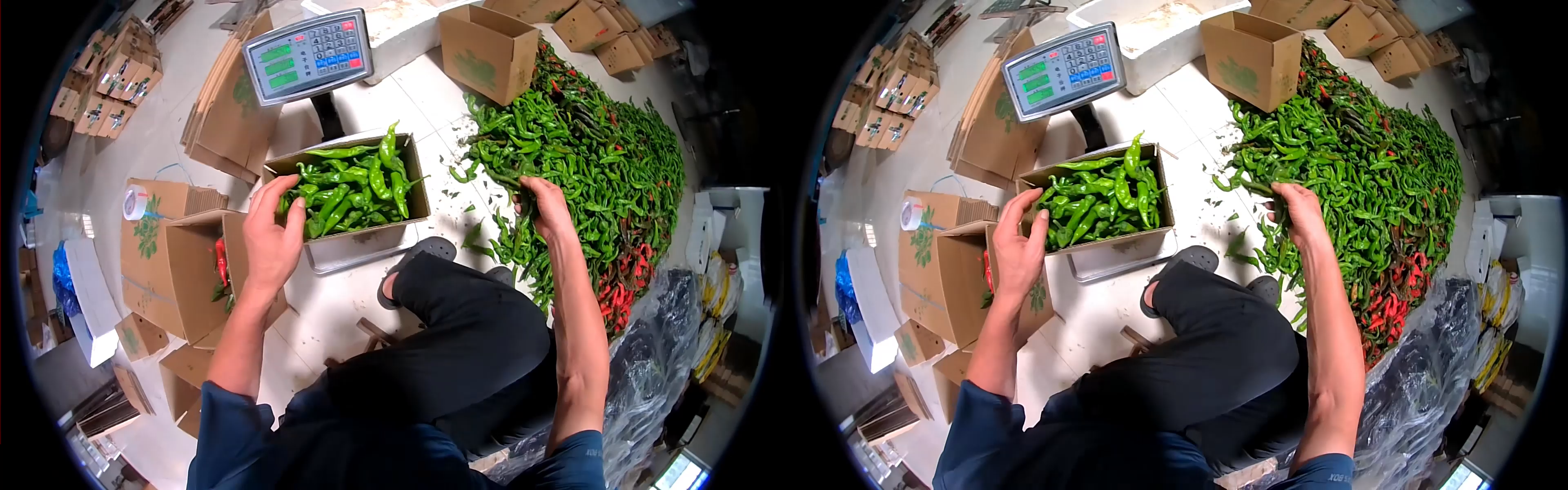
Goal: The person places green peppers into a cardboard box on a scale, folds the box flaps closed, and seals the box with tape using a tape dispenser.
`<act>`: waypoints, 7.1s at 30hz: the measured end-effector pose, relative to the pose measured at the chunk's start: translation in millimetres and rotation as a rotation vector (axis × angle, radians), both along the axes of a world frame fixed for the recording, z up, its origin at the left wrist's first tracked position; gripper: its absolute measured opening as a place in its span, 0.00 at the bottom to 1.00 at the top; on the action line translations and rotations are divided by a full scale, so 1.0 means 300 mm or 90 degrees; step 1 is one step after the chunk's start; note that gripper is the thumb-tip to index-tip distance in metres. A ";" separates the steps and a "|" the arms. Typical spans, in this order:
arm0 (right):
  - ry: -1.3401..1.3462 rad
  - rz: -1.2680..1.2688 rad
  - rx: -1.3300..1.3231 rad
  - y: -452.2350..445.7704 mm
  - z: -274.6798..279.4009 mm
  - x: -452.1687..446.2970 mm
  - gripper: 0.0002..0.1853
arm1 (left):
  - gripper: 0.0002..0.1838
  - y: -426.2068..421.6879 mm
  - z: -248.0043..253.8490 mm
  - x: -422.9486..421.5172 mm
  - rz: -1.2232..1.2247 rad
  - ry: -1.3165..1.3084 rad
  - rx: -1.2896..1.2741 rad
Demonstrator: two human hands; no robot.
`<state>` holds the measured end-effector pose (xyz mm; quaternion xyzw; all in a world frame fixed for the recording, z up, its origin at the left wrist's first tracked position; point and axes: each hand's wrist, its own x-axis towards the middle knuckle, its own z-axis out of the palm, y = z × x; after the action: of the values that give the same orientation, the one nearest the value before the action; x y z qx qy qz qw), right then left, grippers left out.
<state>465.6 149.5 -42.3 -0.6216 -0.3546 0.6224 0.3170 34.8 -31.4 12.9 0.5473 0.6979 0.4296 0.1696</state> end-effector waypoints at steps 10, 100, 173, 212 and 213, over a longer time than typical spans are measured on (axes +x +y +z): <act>-0.089 -0.094 0.029 0.062 0.054 0.259 0.19 | 0.15 0.023 -0.031 0.037 -0.026 -0.039 0.032; -0.536 0.747 0.533 -0.183 0.137 -0.569 0.05 | 0.20 0.525 -0.079 0.126 -0.586 0.538 0.122; -0.445 0.656 0.700 -0.144 0.122 -0.643 0.05 | 0.35 0.162 -0.147 -0.069 -0.426 0.326 -0.018; -0.489 0.727 0.559 -0.085 0.026 -0.834 0.10 | 0.44 0.205 -0.192 -0.010 -0.349 0.453 -0.109; -0.453 0.728 0.554 -0.080 0.016 -0.834 0.10 | 0.45 0.209 -0.197 -0.001 -0.358 0.468 -0.127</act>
<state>215.4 125.4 -37.6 -0.3255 -0.9089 0.2587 0.0310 34.5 31.3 -46.3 0.8120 0.5741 0.0758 0.0727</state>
